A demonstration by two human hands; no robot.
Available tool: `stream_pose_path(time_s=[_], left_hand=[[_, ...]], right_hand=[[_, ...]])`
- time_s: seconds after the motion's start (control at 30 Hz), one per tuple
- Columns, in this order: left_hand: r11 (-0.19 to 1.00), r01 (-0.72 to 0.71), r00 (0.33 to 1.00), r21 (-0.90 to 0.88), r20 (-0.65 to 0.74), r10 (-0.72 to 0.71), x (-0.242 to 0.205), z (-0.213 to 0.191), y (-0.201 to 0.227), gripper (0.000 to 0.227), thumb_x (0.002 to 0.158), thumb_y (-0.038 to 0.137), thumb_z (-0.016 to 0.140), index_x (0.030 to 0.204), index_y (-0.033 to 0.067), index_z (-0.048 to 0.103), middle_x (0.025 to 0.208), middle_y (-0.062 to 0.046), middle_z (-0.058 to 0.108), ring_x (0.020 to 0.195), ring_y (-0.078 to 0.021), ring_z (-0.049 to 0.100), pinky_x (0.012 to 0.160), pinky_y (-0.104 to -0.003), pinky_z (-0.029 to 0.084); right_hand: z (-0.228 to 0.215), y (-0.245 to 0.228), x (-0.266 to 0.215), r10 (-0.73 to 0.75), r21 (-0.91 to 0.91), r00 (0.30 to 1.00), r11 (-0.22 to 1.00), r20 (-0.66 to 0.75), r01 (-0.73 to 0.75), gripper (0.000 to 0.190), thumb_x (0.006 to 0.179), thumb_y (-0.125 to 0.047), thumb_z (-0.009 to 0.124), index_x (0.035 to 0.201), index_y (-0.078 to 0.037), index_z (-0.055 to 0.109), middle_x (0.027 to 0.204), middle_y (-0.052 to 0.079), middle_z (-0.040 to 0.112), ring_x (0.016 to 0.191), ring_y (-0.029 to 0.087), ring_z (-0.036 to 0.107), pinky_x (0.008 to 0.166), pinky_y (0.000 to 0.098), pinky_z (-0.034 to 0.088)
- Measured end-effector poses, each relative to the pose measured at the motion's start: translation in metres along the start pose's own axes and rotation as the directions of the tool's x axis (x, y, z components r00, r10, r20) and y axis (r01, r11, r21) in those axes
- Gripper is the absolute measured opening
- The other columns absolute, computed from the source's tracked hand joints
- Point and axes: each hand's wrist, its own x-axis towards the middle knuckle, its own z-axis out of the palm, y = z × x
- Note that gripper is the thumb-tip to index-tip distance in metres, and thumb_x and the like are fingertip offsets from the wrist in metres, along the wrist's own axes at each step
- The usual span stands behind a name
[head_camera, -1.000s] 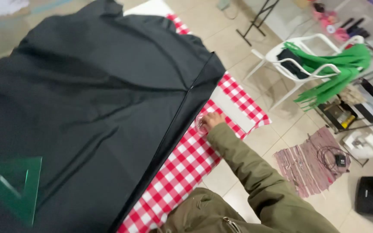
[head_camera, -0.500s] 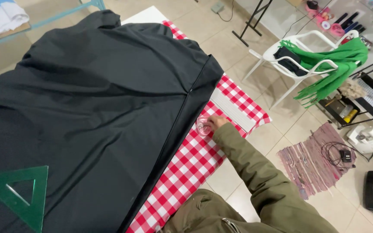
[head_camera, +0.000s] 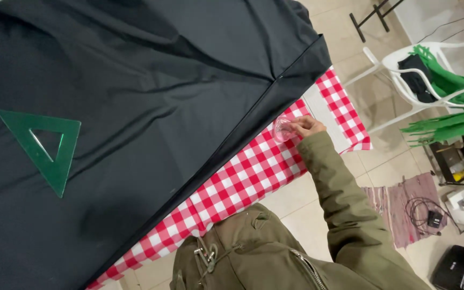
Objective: Pinning, folding, and ironing a piece of black fabric on a workbench in a sewing workshop.
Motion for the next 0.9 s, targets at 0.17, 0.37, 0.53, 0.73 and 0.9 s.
stream_pose_path(time_s=[0.17, 0.37, 0.53, 0.73, 0.9], left_hand=[[0.982, 0.032, 0.993, -0.188, -0.109, -0.053, 0.022, -0.015, -0.007, 0.054, 0.108, 0.037, 0.069, 0.151, 0.0119, 0.048, 0.157, -0.010, 0.046, 0.141, -0.0289, 0.046, 0.126, -0.049, 0.035], [0.934, -0.079, 0.905, -0.349, -0.419, -0.080, -0.049, -0.023, 0.038, 0.052, 0.109, 0.035, 0.071, 0.149, 0.0107, 0.049, 0.156, -0.009, 0.047, 0.140, -0.0256, 0.047, 0.127, -0.045, 0.037], [0.892, 0.004, 0.848, -0.451, -0.472, -0.242, -0.025, -0.020, 0.071, 0.069, 0.101, 0.037, 0.073, 0.155, 0.0073, 0.041, 0.159, -0.008, 0.045, 0.145, -0.0244, 0.045, 0.129, -0.046, 0.032], [0.806, 0.081, 0.852, -0.587, -0.379, -0.362, -0.010, -0.056, 0.113, 0.078, 0.098, 0.042, 0.073, 0.159, 0.0083, 0.040, 0.163, -0.009, 0.044, 0.151, -0.0269, 0.041, 0.128, -0.050, 0.033], [0.821, 0.214, 0.833, -0.530, -0.340, -0.437, -0.004, -0.071, 0.119, 0.072, 0.099, 0.045, 0.073, 0.155, 0.0074, 0.047, 0.155, -0.008, 0.055, 0.139, -0.0223, 0.053, 0.116, -0.042, 0.039]], right_hand=[[0.046, -0.006, -0.023, -0.010, 0.247, 0.966, 0.967, 0.258, -0.056, 0.021, 0.094, -0.003, 0.072, 0.114, -0.001, 0.069, 0.102, 0.013, 0.076, 0.089, 0.020, 0.074, 0.079, 0.0343, 0.060], [0.153, -0.005, -0.069, -0.063, 0.332, 0.813, 0.929, 0.579, -0.165, 0.021, 0.091, 0.000, 0.073, 0.110, -0.002, 0.064, 0.100, 0.014, 0.075, 0.093, 0.021, 0.077, 0.078, 0.0337, 0.064], [0.198, -0.033, -0.120, -0.013, 0.013, 0.741, 1.000, 0.671, 0.005, 0.010, 0.094, -0.004, 0.072, 0.104, -0.002, 0.071, 0.094, 0.009, 0.077, 0.086, 0.015, 0.074, 0.078, 0.0304, 0.062], [0.220, 0.003, -0.153, 0.129, -0.027, 0.790, 0.990, 0.599, -0.140, 0.010, 0.093, -0.007, 0.073, 0.102, -0.002, 0.074, 0.097, 0.005, 0.076, 0.087, 0.012, 0.071, 0.082, 0.0288, 0.059], [0.210, -0.054, -0.180, 0.156, -0.201, 0.851, 0.978, 0.501, -0.061, 0.012, 0.091, -0.009, 0.074, 0.103, -0.005, 0.077, 0.097, 0.004, 0.077, 0.087, 0.012, 0.070, 0.081, 0.0280, 0.059]])
